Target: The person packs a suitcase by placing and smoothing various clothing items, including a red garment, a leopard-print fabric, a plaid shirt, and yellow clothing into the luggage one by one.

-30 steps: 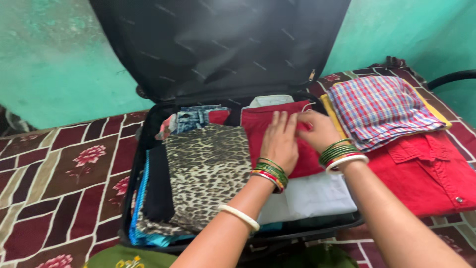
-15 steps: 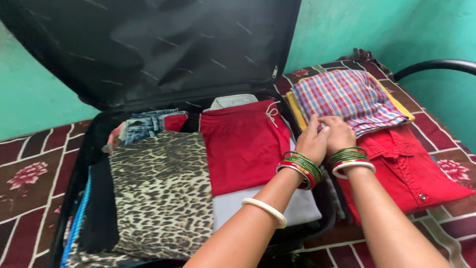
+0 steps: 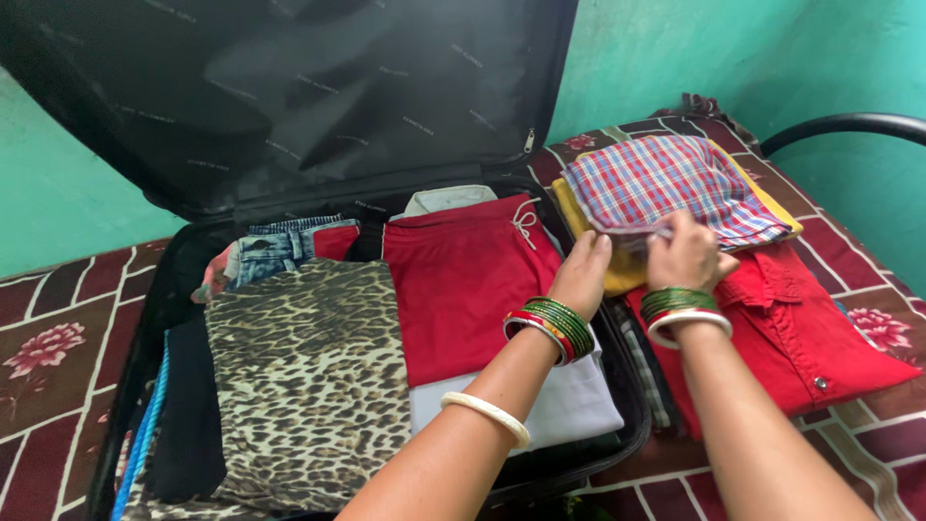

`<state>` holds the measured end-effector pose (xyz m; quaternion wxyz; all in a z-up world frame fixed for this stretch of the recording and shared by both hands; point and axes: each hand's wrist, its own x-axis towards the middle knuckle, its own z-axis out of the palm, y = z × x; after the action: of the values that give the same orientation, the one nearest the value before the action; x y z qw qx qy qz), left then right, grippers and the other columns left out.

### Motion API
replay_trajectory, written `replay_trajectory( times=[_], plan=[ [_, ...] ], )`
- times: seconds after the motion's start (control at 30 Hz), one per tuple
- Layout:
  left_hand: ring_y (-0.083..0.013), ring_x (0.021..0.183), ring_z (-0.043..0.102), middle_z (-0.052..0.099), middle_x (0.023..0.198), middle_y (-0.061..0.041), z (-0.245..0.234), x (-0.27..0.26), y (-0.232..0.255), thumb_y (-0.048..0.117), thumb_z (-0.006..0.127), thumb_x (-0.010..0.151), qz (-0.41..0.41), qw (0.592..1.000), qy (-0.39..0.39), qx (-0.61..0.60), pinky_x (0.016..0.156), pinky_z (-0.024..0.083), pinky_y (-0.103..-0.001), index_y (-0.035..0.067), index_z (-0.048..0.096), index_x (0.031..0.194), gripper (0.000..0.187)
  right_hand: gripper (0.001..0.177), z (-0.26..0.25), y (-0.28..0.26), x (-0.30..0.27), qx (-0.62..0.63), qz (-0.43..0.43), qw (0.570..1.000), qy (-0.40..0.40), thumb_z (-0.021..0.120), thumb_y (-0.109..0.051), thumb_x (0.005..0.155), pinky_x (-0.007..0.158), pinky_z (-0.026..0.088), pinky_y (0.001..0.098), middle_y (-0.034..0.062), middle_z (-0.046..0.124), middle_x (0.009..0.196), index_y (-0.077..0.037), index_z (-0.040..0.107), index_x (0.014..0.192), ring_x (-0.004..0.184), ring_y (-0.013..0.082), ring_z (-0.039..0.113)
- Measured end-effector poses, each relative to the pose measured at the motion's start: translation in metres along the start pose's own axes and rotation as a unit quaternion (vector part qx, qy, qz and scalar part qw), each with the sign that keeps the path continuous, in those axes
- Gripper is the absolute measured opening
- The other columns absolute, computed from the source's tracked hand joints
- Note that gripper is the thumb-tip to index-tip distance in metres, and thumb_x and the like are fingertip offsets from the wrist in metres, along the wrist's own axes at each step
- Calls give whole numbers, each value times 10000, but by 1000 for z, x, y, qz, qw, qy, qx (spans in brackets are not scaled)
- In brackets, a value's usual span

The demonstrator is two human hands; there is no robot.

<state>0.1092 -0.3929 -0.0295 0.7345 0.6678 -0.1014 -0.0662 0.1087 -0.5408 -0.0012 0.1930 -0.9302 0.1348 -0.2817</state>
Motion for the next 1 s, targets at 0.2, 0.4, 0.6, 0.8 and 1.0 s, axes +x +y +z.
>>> replay_trajectory(
  times=[0.2, 0.4, 0.6, 0.8, 1.0],
  plan=[
    [-338, 1378, 518, 500, 1487, -290, -5, -3, -11, 260, 630, 931, -34, 999, -5, -36, 1094, 426, -391, 77, 291, 1594, 767, 187, -6, 28, 75, 362, -33, 928, 76, 717, 39, 903, 839, 532, 299, 8, 646, 947, -41, 622, 1043, 885, 120, 616],
    [-348, 1342, 548, 495, 1486, -293, -7, -1, -6, 259, 665, 930, -32, 994, -15, -107, 1038, 481, -409, 72, 165, 1630, 881, 213, -63, -17, 115, 625, -52, 777, 55, 664, 184, 1052, 901, 529, 288, 9, 646, 1008, -10, 652, 1141, 895, 116, 570],
    [-321, 995, 681, 437, 1434, -128, -9, -31, 54, 208, 745, 801, -153, 974, 20, -163, 820, 592, -498, 269, -33, 1617, 1129, 87, -145, -94, 99, 717, -33, 691, -82, 579, 64, 1129, 917, 586, 404, 89, 654, 1040, -15, 614, 1137, 930, 217, 679],
    [-356, 795, 724, 712, 1035, -285, -4, -51, 80, 200, 756, 761, -155, 978, 23, -135, 756, 600, -553, 289, 132, 1637, 1079, 181, -194, -133, 92, 723, -36, 673, -151, 591, -77, 1048, 1133, 477, 631, 88, 712, 1305, -99, 637, 1222, 1317, 284, 701],
    [-454, 1020, 670, 708, 1024, -252, -41, -51, 81, 191, 540, 930, 63, 968, 224, 98, 869, 509, -490, 68, 695, 1166, 308, 280, -200, -153, 86, 714, -77, 654, -238, 552, -189, 1049, 1162, 352, 680, 106, 604, 1455, -110, 587, 1315, 1416, 320, 560]
  ],
)
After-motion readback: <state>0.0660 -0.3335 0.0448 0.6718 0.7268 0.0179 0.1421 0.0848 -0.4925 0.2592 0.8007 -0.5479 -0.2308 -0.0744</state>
